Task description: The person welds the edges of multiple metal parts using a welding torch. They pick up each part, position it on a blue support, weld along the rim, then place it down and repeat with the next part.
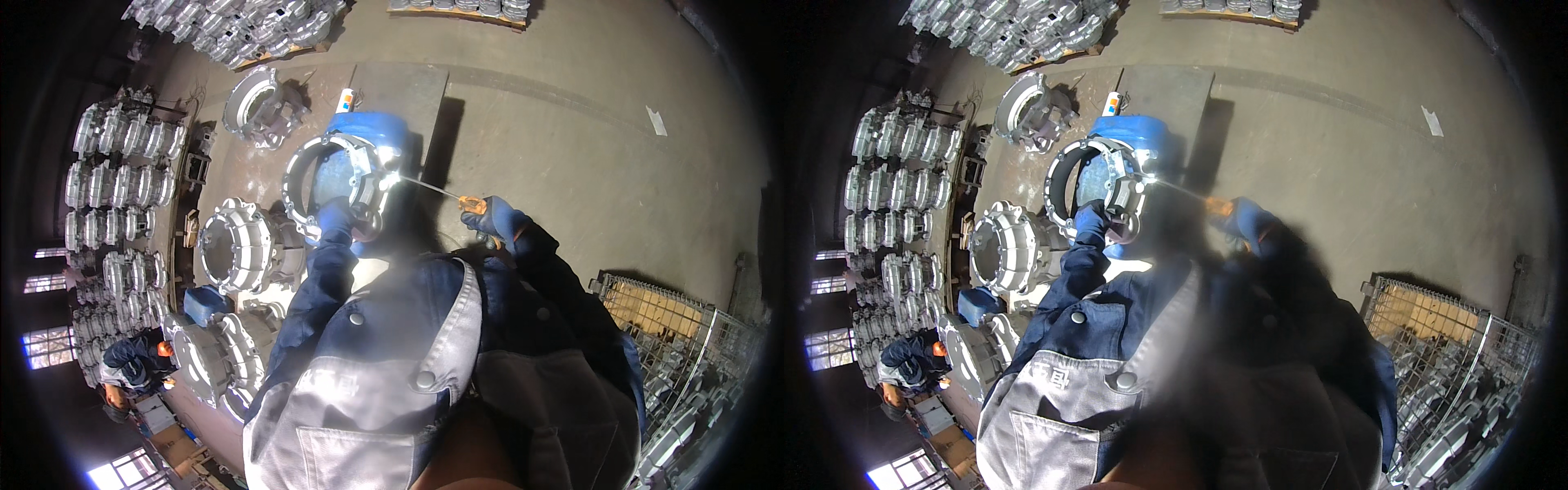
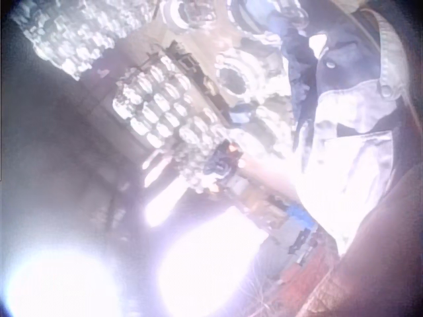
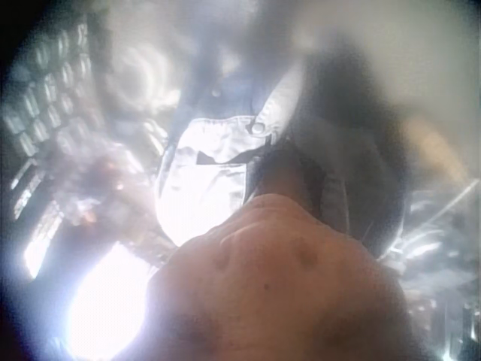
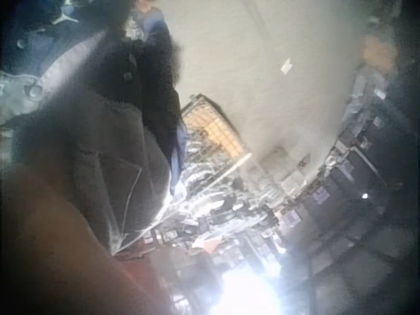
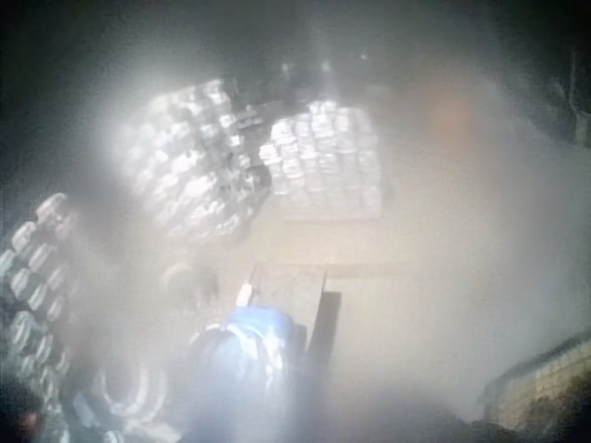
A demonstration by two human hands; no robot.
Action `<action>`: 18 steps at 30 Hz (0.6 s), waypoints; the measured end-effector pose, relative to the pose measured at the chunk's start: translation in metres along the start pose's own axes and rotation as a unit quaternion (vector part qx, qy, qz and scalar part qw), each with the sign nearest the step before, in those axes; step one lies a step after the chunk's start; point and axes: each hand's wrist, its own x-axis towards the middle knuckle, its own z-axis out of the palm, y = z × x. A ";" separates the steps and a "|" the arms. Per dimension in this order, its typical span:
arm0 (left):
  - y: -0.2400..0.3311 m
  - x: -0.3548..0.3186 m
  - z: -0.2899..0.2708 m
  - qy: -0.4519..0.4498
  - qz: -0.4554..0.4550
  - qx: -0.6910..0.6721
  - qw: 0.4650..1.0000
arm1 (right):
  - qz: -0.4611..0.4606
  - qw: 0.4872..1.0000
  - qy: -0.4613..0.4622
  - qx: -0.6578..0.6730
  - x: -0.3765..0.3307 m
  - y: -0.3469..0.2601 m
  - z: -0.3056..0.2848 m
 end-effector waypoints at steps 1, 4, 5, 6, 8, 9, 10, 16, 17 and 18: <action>0.000 0.000 0.000 0.009 -0.002 -0.005 1.000 | -0.003 1.000 0.002 -0.025 0.000 -0.001 -0.001; 0.000 0.003 0.002 0.005 -0.018 -0.001 1.000 | 0.037 0.996 0.000 -0.075 -0.006 -0.011 -0.005; 0.000 0.003 0.002 0.007 -0.012 0.001 1.000 | 0.070 0.994 -0.013 -0.083 -0.010 -0.017 -0.007; 0.000 0.003 0.002 0.009 -0.007 0.003 1.000 | 0.102 0.990 -0.027 -0.093 -0.014 -0.022 -0.010; 0.000 0.002 -0.001 0.003 -0.007 0.003 1.000 | 0.123 0.985 -0.061 -0.107 -0.014 -0.028 -0.011; 0.002 0.002 -0.002 -0.007 -0.013 -0.001 1.000 | 0.132 0.983 -0.061 -0.111 -0.013 -0.027 -0.011; 0.003 0.001 -0.003 -0.008 -0.015 -0.006 1.000 | 0.121 0.987 -0.054 -0.093 -0.011 -0.025 -0.010; 0.000 -0.001 -0.003 0.036 0.029 0.000 0.999 | 0.093 0.994 -0.001 -0.049 0.007 -0.003 -0.021; 0.000 -0.001 -0.003 0.032 0.034 0.006 0.999 | 0.056 0.998 0.016 -0.003 0.009 0.001 -0.021; 0.000 -0.001 -0.005 0.012 0.023 -0.017 1.000 | 0.073 0.994 0.038 -0.067 0.020 0.003 -0.019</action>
